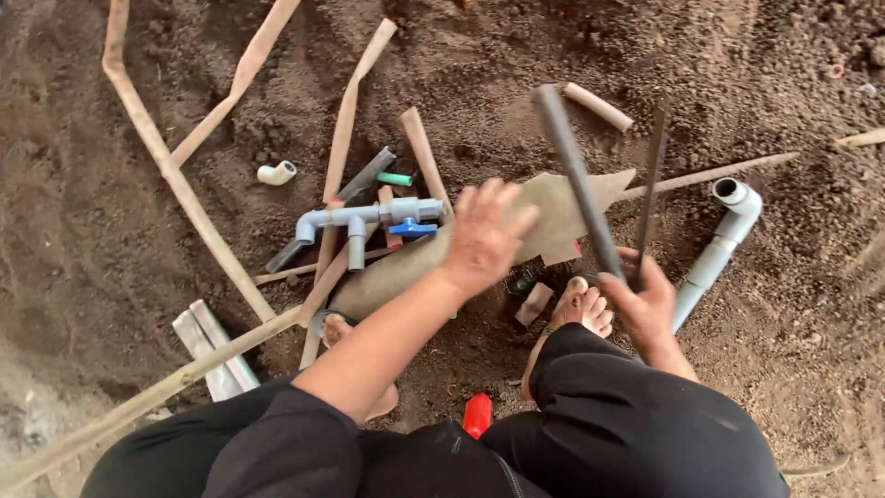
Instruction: The person sits on the ground and uses a hacksaw to cut a long, light-colored pipe. They hold the pipe steady with their left hand and saw with their right hand. The person also briefly handles a PVC pipe assembly and a metal rod before resuming the cutting task.
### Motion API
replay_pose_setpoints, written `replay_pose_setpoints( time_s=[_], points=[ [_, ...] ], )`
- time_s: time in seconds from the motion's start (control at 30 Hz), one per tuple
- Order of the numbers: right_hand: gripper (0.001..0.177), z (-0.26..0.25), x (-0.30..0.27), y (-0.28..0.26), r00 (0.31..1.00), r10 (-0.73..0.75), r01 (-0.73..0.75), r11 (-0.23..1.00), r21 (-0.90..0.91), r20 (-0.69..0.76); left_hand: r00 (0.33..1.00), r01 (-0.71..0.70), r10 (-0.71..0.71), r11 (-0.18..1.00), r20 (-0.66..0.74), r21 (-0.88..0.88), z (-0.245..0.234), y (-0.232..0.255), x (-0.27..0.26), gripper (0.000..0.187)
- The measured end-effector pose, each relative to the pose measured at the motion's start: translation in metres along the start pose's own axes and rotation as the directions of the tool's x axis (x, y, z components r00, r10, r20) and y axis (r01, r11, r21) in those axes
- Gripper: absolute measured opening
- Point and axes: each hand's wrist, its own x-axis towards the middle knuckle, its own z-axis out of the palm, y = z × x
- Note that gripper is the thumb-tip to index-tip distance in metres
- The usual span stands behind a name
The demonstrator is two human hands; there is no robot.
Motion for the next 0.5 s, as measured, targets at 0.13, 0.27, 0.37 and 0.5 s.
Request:
replay_pose_setpoints(
  time_s=[0.13, 0.27, 0.37, 0.5],
  points=[
    [0.058, -0.032, -0.016, 0.029, 0.983, -0.155, 0.127, 0.959, -0.253, -0.093, 0.966, 0.209, -0.161, 0.947, -0.2, 0.246, -0.013, -0.1, -0.088, 0.045],
    [0.052, -0.048, -0.031, 0.084, 0.922, -0.277, 0.169, 0.916, -0.364, -0.269, 0.71, 0.703, -0.684, 0.676, -0.168, 0.22, -0.045, -0.131, -0.182, 0.072],
    [0.052, -0.045, -0.034, 0.107, 0.892, -0.276, 0.117, 0.906, -0.408, -0.357, 0.387, 0.921, -0.918, 0.389, 0.087, 0.012, -0.025, -0.149, -0.218, 0.076],
    [0.044, -0.039, -0.026, 0.114, 0.874, -0.21, 0.049, 0.935, -0.351, -0.439, 0.043, 0.778, -0.964, -0.133, 0.263, -0.614, 0.001, -0.171, -0.206, 0.029]
  ],
)
